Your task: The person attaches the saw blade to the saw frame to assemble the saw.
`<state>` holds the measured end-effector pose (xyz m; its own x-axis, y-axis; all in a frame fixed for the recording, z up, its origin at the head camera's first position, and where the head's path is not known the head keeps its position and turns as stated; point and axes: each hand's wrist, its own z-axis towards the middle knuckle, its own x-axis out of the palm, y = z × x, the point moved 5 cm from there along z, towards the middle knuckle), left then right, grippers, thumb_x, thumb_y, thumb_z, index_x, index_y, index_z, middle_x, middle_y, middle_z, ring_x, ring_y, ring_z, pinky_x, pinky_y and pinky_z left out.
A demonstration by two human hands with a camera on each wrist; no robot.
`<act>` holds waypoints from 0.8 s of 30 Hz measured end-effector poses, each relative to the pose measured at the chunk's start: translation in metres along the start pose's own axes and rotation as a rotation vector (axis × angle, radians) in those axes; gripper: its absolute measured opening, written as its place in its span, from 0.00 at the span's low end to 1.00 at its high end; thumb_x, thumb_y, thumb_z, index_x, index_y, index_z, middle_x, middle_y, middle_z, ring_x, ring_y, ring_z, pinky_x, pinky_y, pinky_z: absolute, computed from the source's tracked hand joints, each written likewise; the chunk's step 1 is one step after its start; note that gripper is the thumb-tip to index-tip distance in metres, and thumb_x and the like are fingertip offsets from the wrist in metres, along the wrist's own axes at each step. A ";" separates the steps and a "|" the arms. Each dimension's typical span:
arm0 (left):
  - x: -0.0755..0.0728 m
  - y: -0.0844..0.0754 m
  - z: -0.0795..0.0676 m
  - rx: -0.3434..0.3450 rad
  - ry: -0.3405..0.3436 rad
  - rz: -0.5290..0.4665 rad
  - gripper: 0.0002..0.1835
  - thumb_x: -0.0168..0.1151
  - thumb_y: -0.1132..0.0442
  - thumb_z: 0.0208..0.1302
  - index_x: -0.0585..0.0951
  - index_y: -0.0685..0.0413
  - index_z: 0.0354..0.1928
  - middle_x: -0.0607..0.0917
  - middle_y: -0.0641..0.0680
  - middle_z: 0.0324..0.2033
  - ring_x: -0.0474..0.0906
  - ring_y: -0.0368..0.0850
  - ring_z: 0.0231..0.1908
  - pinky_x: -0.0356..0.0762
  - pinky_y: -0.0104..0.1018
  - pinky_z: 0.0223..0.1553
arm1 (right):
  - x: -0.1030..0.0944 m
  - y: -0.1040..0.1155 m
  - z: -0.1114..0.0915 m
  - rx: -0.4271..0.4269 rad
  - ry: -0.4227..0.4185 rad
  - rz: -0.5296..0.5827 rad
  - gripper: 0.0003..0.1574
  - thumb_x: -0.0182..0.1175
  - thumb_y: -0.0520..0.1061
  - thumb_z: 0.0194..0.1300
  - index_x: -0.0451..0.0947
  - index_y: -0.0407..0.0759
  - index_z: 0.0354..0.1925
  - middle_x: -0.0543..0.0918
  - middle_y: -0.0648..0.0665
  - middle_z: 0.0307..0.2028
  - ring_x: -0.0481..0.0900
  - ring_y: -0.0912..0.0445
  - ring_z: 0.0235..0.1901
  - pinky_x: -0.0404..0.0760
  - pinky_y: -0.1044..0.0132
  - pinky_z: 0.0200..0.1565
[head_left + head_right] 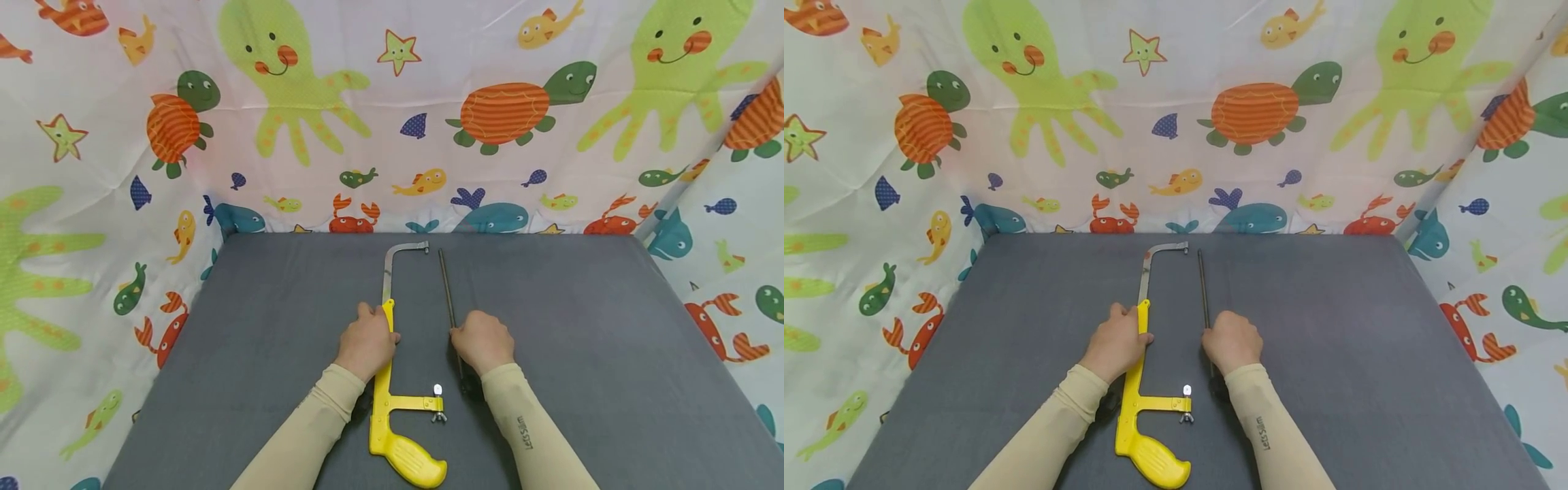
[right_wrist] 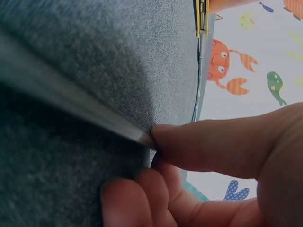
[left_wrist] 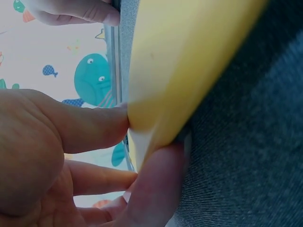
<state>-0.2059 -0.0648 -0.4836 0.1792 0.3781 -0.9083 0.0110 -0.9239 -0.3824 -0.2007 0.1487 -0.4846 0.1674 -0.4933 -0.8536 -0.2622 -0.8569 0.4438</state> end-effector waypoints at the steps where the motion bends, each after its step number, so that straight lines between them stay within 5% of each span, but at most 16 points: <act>1: 0.000 0.000 0.000 -0.002 0.001 0.001 0.36 0.73 0.52 0.73 0.75 0.69 0.73 0.76 0.67 0.58 0.80 0.52 0.26 0.85 0.47 0.31 | 0.001 -0.001 0.001 -0.003 -0.001 -0.003 0.32 0.64 0.52 0.76 0.72 0.50 0.12 0.71 0.49 0.13 0.76 0.48 0.18 0.71 0.56 0.23; 7: 0.000 0.000 0.000 -0.001 0.006 -0.003 0.37 0.72 0.53 0.74 0.73 0.70 0.74 0.75 0.68 0.59 0.78 0.52 0.25 0.83 0.45 0.29 | -0.001 -0.001 0.001 -0.032 -0.011 0.000 0.26 0.66 0.51 0.75 0.80 0.49 0.17 0.81 0.48 0.19 0.78 0.49 0.21 0.73 0.57 0.26; 11: 0.000 -0.003 0.000 0.009 0.007 -0.010 0.37 0.71 0.53 0.74 0.72 0.71 0.75 0.75 0.68 0.58 0.77 0.51 0.23 0.82 0.44 0.26 | -0.006 -0.004 0.003 -0.053 0.018 0.070 0.28 0.68 0.50 0.74 0.76 0.49 0.16 0.81 0.48 0.18 0.78 0.51 0.20 0.72 0.59 0.25; 14: 0.000 -0.005 -0.002 0.008 0.008 -0.009 0.38 0.71 0.53 0.75 0.72 0.71 0.75 0.75 0.68 0.58 0.76 0.51 0.23 0.81 0.43 0.26 | -0.008 -0.008 0.006 -0.064 0.085 0.154 0.20 0.67 0.48 0.75 0.81 0.44 0.25 0.84 0.46 0.23 0.82 0.52 0.21 0.76 0.59 0.27; 18: 0.001 -0.004 -0.003 0.009 0.000 -0.006 0.37 0.71 0.54 0.75 0.72 0.72 0.74 0.75 0.68 0.57 0.75 0.51 0.22 0.81 0.43 0.26 | -0.007 -0.010 0.011 -0.090 0.175 0.254 0.12 0.65 0.45 0.77 0.85 0.37 0.50 0.87 0.42 0.34 0.84 0.52 0.27 0.80 0.58 0.34; 24: 0.001 -0.002 -0.003 0.023 -0.012 -0.016 0.36 0.72 0.55 0.74 0.72 0.73 0.73 0.75 0.68 0.54 0.75 0.50 0.21 0.81 0.43 0.26 | -0.006 -0.008 0.014 -0.142 0.184 0.325 0.13 0.63 0.44 0.79 0.85 0.35 0.51 0.85 0.42 0.33 0.83 0.52 0.28 0.77 0.61 0.33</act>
<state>-0.2028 -0.0623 -0.4833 0.1677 0.3940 -0.9037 -0.0087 -0.9160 -0.4010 -0.2130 0.1606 -0.4868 0.2685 -0.7496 -0.6050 -0.1980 -0.6576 0.7269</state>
